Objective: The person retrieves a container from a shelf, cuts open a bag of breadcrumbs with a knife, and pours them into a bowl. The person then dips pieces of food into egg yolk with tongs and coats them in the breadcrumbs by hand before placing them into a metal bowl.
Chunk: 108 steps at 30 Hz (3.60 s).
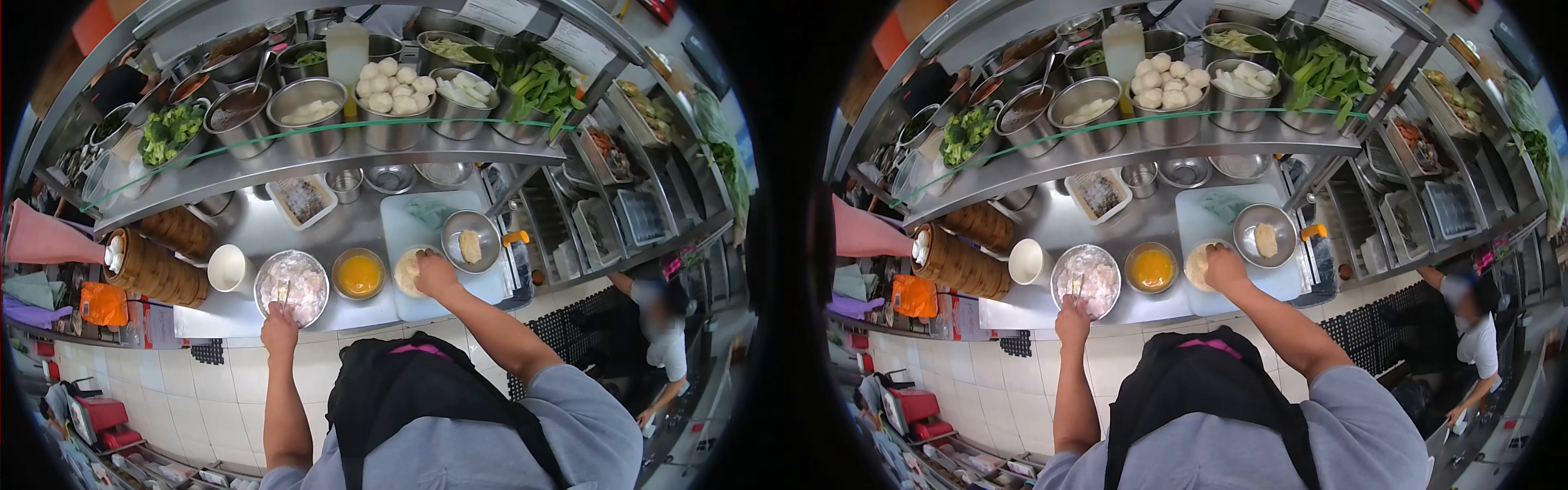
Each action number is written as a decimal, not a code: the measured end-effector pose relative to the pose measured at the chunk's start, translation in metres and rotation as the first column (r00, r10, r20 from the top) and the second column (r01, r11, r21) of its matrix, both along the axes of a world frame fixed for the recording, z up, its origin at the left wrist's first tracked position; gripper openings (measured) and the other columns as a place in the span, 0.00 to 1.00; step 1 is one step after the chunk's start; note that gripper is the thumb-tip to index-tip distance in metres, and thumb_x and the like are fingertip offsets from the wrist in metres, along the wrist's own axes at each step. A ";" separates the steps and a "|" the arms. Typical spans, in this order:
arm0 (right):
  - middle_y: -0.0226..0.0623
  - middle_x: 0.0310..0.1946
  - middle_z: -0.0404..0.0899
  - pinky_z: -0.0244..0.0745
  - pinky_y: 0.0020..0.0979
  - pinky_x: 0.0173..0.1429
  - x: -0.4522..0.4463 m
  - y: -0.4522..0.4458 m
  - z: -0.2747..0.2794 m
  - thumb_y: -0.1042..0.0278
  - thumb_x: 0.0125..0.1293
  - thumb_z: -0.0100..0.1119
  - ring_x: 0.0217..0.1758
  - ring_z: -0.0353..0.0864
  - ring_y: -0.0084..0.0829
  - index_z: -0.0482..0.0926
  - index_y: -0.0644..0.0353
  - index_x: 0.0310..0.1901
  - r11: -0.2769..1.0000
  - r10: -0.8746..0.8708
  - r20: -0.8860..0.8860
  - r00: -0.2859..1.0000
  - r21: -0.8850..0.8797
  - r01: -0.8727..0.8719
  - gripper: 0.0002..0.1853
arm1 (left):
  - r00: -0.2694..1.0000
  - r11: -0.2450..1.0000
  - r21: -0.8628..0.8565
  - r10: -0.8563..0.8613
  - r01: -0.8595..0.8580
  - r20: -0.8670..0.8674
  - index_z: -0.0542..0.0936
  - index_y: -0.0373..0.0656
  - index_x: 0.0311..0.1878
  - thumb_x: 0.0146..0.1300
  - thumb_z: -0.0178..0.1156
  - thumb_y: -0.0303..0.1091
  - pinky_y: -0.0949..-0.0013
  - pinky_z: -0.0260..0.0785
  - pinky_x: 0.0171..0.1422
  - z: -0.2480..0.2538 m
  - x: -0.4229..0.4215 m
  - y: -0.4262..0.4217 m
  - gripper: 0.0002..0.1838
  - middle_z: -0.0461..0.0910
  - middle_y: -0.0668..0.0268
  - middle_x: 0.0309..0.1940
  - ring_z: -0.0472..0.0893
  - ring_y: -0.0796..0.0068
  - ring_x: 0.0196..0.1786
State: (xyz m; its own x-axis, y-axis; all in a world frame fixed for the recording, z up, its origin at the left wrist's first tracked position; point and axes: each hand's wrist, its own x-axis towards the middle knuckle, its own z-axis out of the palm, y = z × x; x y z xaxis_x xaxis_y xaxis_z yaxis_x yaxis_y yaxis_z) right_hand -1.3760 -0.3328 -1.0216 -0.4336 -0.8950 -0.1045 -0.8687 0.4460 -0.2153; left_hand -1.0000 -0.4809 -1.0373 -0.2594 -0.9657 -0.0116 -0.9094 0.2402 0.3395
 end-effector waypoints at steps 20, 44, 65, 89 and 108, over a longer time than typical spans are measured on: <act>0.38 0.38 0.85 0.81 0.35 0.44 -0.149 0.024 0.021 0.59 0.56 0.71 0.41 0.86 0.33 0.84 0.62 0.45 0.871 -0.202 0.774 0.600 -0.138 0.471 0.19 | 0.999 1.000 0.012 -0.003 0.003 0.041 0.70 0.45 0.52 0.74 0.54 0.46 0.37 0.74 0.41 -0.002 -0.001 -0.002 0.15 0.84 0.43 0.31 0.84 0.35 0.37; 0.22 0.26 0.76 0.70 0.23 0.36 -0.061 0.057 0.033 0.69 0.70 0.63 0.28 0.74 0.16 0.81 0.55 0.36 0.778 -0.045 0.983 0.176 -0.076 0.624 0.04 | 0.888 0.900 -0.096 -0.395 0.425 0.235 0.80 0.46 0.49 0.67 0.63 0.37 0.55 0.78 0.32 0.094 0.029 -0.009 0.11 0.80 0.59 0.35 0.86 0.55 0.30; 0.24 0.30 0.77 0.74 0.22 0.37 0.017 0.071 0.062 0.69 0.69 0.65 0.30 0.76 0.17 0.80 0.56 0.41 0.654 -0.078 0.994 0.077 -0.007 0.756 0.04 | 0.840 0.810 0.366 -0.259 0.458 -0.477 0.86 0.36 0.41 0.72 0.62 0.40 0.64 0.72 0.42 0.077 0.068 -0.143 0.15 0.84 0.66 0.28 0.78 0.72 0.33; 0.25 0.29 0.79 0.76 0.23 0.37 -0.039 0.061 0.047 0.68 0.69 0.64 0.30 0.77 0.17 0.81 0.60 0.43 0.818 0.023 0.993 0.112 -0.083 0.569 0.06 | 0.795 0.844 0.291 -0.527 0.450 0.300 0.87 0.41 0.42 0.69 0.57 0.44 0.50 0.81 0.51 0.005 -0.171 0.020 0.17 0.88 0.50 0.40 0.89 0.49 0.45; 0.55 0.60 0.75 0.80 0.47 0.60 -0.009 0.024 0.015 0.74 0.57 0.64 0.56 0.83 0.53 0.80 0.54 0.59 0.987 0.158 0.190 0.969 -0.015 -0.159 0.25 | 0.928 0.906 0.244 -0.369 0.345 0.058 0.88 0.43 0.44 0.69 0.55 0.46 0.46 0.74 0.58 0.078 -0.149 0.003 0.18 0.86 0.47 0.44 0.84 0.42 0.50</act>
State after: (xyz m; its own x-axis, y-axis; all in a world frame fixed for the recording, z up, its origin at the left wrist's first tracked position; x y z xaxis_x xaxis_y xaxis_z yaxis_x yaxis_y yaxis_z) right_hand -1.3848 -0.3092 -1.0068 -0.2585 -0.9507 -0.1713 -0.8716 0.3060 -0.3829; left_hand -1.1487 -0.4782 -0.9596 -0.5723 -0.7770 -0.2620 -0.8091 0.4833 0.3343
